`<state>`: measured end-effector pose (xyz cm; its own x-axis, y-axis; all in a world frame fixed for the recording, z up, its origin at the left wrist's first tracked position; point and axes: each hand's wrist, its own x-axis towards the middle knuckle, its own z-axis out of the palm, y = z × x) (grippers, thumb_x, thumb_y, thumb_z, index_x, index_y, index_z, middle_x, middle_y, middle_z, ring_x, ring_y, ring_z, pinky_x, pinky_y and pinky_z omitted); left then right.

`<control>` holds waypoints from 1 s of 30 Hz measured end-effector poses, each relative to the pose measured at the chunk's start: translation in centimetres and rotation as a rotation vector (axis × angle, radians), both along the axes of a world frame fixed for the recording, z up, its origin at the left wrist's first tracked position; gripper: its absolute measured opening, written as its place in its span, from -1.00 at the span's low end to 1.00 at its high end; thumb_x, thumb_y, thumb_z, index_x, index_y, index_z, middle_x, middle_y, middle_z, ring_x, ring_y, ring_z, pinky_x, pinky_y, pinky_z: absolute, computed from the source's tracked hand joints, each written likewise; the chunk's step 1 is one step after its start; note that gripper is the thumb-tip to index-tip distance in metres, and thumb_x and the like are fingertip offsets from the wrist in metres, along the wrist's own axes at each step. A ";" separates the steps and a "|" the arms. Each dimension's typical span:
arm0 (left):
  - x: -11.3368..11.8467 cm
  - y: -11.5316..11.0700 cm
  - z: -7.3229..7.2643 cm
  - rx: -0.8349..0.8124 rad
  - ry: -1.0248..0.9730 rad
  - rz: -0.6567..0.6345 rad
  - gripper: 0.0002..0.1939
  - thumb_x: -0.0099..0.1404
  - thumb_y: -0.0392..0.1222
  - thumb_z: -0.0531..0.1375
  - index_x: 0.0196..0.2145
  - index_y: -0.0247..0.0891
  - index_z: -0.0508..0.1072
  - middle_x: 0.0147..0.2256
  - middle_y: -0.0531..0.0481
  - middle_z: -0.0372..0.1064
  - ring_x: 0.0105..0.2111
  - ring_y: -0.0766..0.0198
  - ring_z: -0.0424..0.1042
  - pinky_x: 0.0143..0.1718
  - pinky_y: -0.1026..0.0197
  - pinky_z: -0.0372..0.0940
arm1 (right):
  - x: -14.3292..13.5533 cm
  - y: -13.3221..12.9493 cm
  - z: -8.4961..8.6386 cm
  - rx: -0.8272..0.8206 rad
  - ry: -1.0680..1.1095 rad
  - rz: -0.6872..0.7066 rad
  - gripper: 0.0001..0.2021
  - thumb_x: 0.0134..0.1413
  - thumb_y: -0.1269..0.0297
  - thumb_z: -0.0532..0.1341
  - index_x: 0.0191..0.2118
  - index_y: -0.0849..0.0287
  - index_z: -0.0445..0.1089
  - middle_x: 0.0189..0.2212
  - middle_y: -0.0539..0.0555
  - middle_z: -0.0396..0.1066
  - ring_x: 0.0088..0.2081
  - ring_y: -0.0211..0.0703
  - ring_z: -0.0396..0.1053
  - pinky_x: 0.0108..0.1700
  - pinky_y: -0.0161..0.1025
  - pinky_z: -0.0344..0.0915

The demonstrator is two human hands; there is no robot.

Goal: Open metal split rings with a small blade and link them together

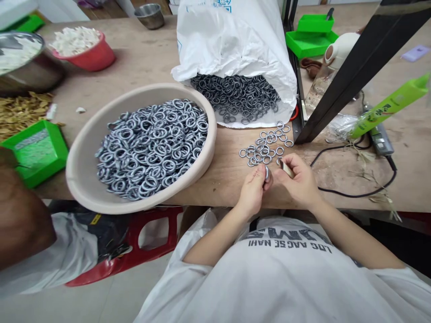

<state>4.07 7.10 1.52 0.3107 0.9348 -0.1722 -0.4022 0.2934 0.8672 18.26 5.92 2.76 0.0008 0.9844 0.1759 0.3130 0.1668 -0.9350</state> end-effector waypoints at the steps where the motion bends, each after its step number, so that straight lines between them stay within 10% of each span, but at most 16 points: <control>1: 0.0 0.0 0.2 0.006 -0.009 -0.006 -0.48 0.36 0.22 0.09 -0.52 -0.26 0.22 -0.64 0.14 0.01 -0.61 0.44 -0.03 -0.56 0.31 -0.09 | 0.3 -0.1 0.4 0.049 -0.090 0.047 -0.75 0.25 0.05 0.20 -0.32 0.12 0.30 -0.48 -0.07 0.27 -0.44 -0.26 0.23 -0.36 -0.28 0.11; 12: -0.5 -0.6 0.5 -0.082 -0.079 -0.073 -0.47 0.23 0.22 0.25 -0.53 -0.26 0.18 -0.59 0.18 -0.03 -0.61 0.48 -0.09 -0.58 0.33 -0.13 | 0.6 -0.7 2.2 0.104 -0.375 0.307 -0.63 0.36 0.09 0.07 -0.46 0.15 0.23 -0.54 -0.06 0.24 -0.49 -0.29 0.18 -0.39 -0.27 -0.01; 17: -1.2 -1.1 0.8 0.063 -0.079 -0.294 -0.47 0.35 0.18 0.13 -0.58 -0.28 0.21 -0.65 0.13 0.03 -0.63 0.45 -0.02 -0.55 0.28 -0.11 | 3.1 1.8 0.0 -0.028 -0.404 -0.019 -0.54 0.37 -0.05 0.00 -0.48 0.13 0.25 -0.60 -0.05 0.21 -0.50 -0.23 0.20 -0.41 -0.25 0.00; 20: -1.9 -0.7 0.8 0.030 -0.045 -0.202 -0.50 0.37 0.16 0.12 -0.54 -0.29 0.29 -0.66 0.08 0.16 -0.63 0.43 0.07 -0.55 0.29 -0.06 | 4.5 3.2 -1.6 -0.036 -0.534 -0.140 -0.60 0.32 -0.10 0.05 -0.28 0.12 0.43 -0.45 0.03 0.40 -0.38 -0.12 0.33 -0.35 -0.22 0.09; 25: -2.9 1.0 0.2 -0.064 0.098 -0.081 -0.61 0.30 0.11 0.20 -0.29 -0.34 0.51 -0.43 -0.08 0.48 -0.59 0.42 0.24 -0.54 0.32 0.07 | 4.5 3.7 -3.4 -0.037 -0.771 -0.134 -0.65 0.13 -0.01 0.29 -0.07 0.10 0.50 -0.16 0.16 0.46 -0.22 0.01 0.41 -0.26 -0.17 0.17; 30: -2.6 1.6 -0.7 -0.088 0.201 -0.045 -0.66 0.27 0.02 0.22 -0.12 -0.26 0.50 -0.37 -0.01 0.45 -0.57 0.42 0.23 -0.59 0.34 0.00 | 3.9 3.9 -3.5 -0.155 -0.391 -0.080 -0.77 0.05 0.12 0.35 -0.24 0.15 0.49 -0.32 0.06 0.49 -0.32 -0.11 0.37 -0.27 -0.21 0.19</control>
